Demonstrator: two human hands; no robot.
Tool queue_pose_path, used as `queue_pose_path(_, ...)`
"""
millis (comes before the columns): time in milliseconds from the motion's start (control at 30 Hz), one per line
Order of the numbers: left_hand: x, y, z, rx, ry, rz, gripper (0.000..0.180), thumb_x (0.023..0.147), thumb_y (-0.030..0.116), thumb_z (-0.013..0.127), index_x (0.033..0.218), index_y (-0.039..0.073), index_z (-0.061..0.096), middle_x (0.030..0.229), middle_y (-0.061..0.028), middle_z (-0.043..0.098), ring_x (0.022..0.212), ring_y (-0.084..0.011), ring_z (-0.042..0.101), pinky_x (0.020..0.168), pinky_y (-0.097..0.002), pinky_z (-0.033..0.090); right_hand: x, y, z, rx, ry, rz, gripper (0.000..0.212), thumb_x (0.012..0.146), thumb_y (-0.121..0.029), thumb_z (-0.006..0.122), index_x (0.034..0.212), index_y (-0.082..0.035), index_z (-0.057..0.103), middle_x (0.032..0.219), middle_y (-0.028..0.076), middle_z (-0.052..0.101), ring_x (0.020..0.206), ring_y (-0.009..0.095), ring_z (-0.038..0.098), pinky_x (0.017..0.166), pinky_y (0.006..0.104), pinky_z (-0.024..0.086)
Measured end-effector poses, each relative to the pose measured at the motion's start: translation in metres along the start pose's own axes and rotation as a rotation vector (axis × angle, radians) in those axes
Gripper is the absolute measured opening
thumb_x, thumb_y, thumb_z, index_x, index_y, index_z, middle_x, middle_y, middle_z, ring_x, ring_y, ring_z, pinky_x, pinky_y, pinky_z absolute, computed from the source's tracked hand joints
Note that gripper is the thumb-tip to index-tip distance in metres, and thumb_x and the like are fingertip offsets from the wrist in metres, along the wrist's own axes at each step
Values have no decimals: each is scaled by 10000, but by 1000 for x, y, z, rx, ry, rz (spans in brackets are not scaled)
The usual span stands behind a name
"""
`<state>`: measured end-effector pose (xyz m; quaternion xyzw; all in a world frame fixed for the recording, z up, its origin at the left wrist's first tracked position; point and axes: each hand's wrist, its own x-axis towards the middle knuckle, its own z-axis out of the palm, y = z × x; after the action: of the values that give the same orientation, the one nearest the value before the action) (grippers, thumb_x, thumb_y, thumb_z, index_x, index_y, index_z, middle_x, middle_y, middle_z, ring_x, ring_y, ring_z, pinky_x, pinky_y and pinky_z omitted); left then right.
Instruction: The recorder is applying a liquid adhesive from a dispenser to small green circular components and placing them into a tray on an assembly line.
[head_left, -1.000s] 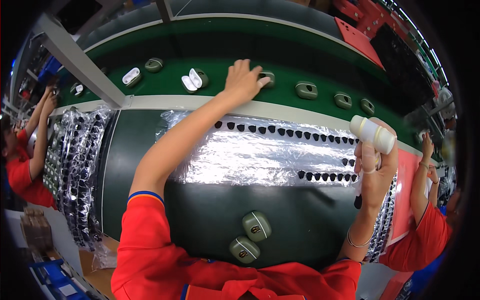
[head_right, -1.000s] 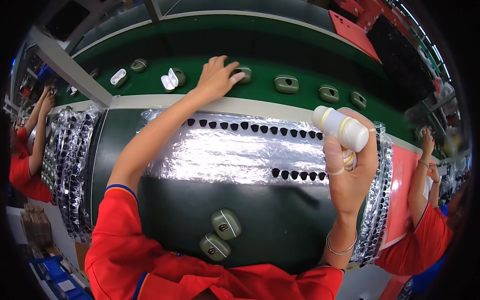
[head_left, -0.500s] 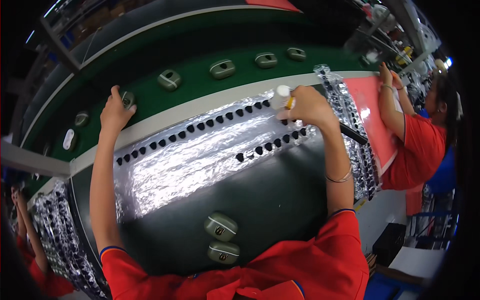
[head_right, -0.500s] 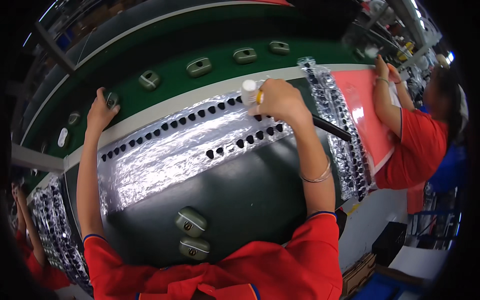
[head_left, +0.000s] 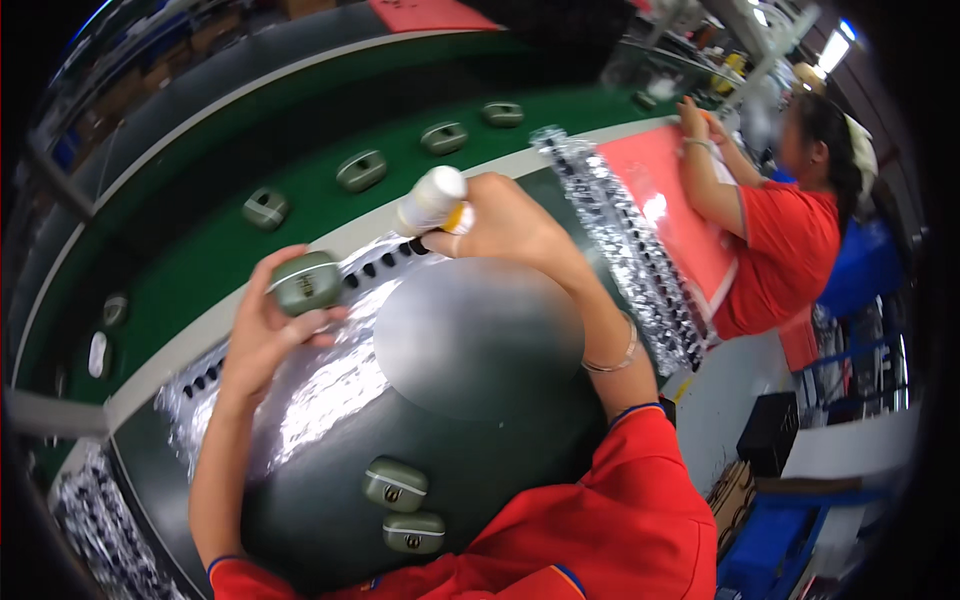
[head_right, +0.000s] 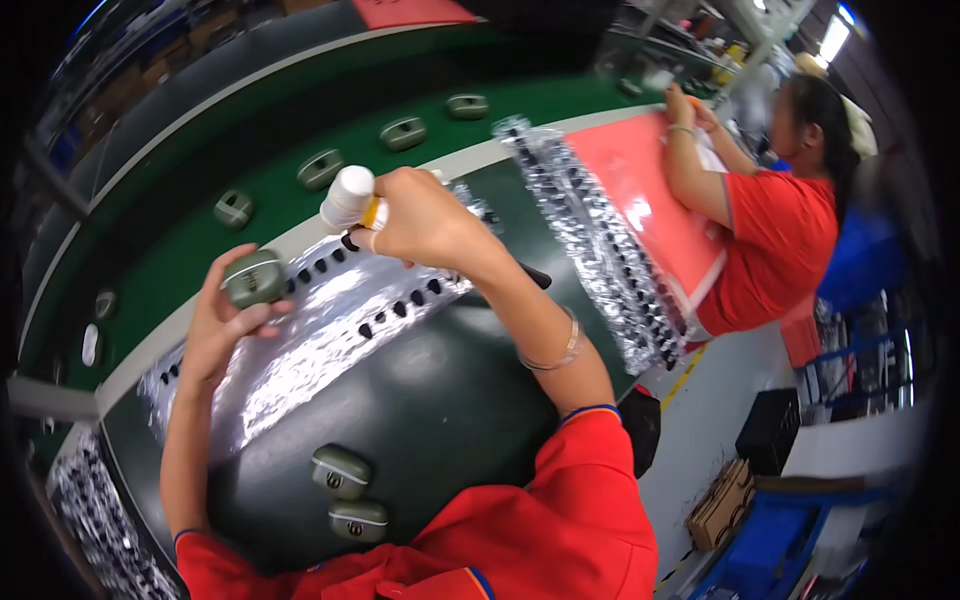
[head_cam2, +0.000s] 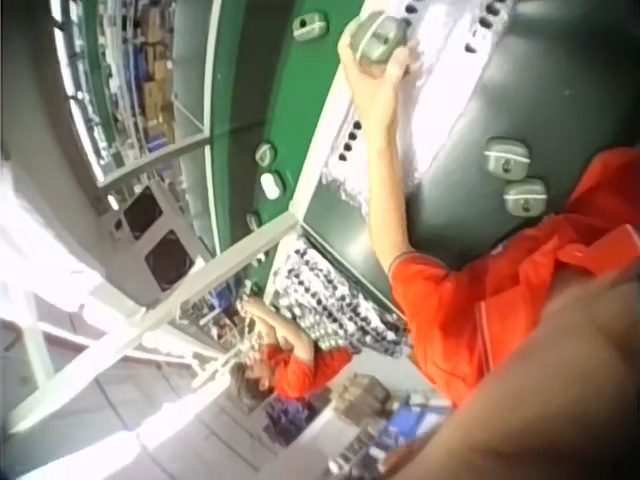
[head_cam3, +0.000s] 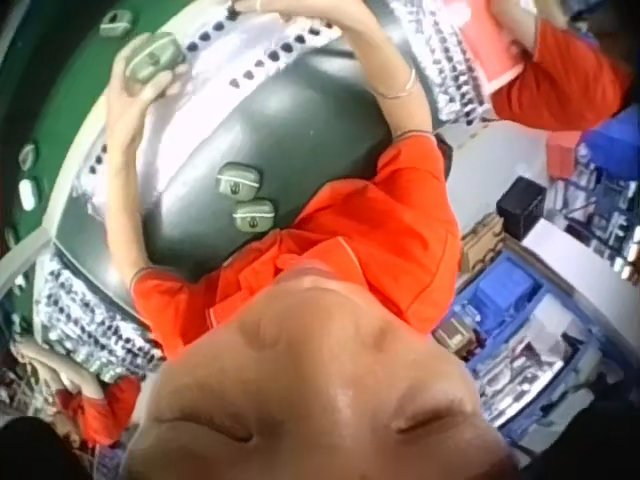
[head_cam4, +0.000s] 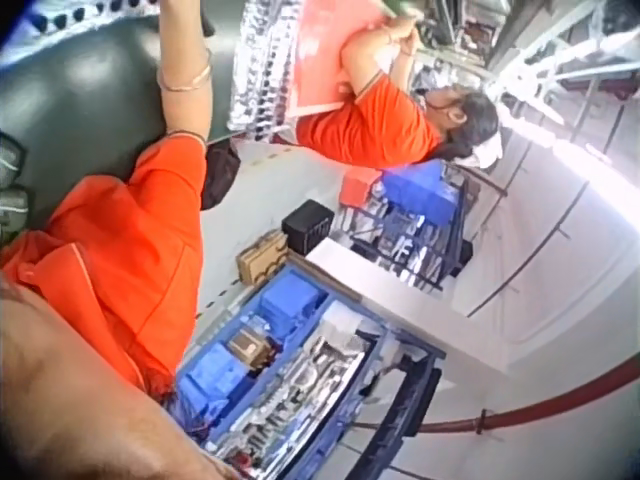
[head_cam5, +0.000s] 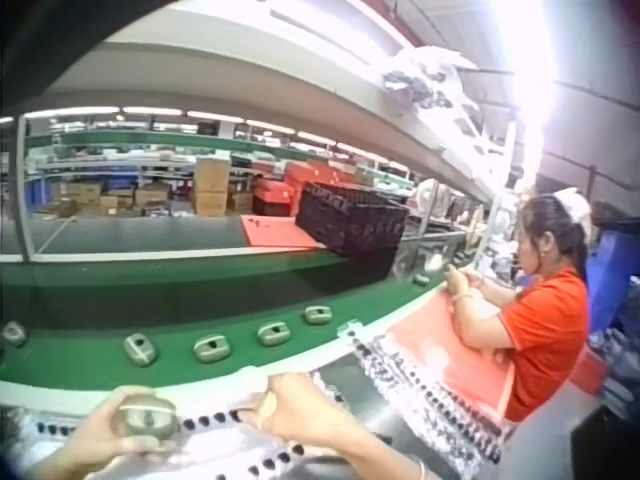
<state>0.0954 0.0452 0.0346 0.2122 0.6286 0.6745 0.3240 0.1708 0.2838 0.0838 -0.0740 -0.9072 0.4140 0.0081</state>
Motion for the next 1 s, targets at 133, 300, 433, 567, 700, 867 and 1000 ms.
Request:
queue_pose_path(133,-15,-1,20,-135,-144,6,574,768,-72,551,1251,98,291,1111,-143,485,905,-253,597,639,-288,540,-16,-24,33,224,20,-272,243,685,-75,687,918,-26,641,739,25,633,492,41,500,399,192,387)
queue_pose_path(300,-23,0,31,-145,-192,-22,553,773,-91,546,1232,99,303,1084,-125,506,879,-207,611,633,-271,531,-27,-31,49,162,92,-312,268,667,-10,684,909,-5,567,842,39,599,754,98,564,667,242,465)
queue_pose_path(433,-24,-2,27,-93,-214,11,546,769,-84,561,1225,94,320,1046,-115,520,841,-182,610,620,-263,526,-30,-32,55,151,13,-287,241,665,-37,670,888,21,600,901,136,573,819,283,591,705,342,467)
queue_pose_path(567,-26,-2,26,-111,-231,43,533,756,-38,612,1202,77,345,971,-98,537,733,-143,598,560,-249,518,-31,-32,57,62,22,-365,253,658,-36,667,890,37,595,961,145,546,830,301,572,720,351,461)
queue_pose_path(700,-25,-1,28,-63,-176,8,531,745,-15,639,1186,70,356,932,-88,539,664,-124,584,497,-232,503,-33,-33,61,-23,65,-416,262,664,-5,681,897,2,561,891,56,575,797,167,587,715,273,464)
queue_pose_path(867,-26,-7,30,-134,-137,49,508,748,-10,638,1169,70,365,900,-76,538,610,-118,571,445,-215,478,-32,-33,61,35,58,-366,267,665,-4,682,902,2,558,934,61,548,804,165,573,704,269,464)
queue_pose_path(1000,-28,-3,30,-136,-107,57,499,751,-9,634,1165,69,365,859,-68,542,580,-110,555,431,-209,460,-34,-36,62,18,53,-389,284,665,2,678,920,2,553,946,69,546,810,164,570,715,271,463)
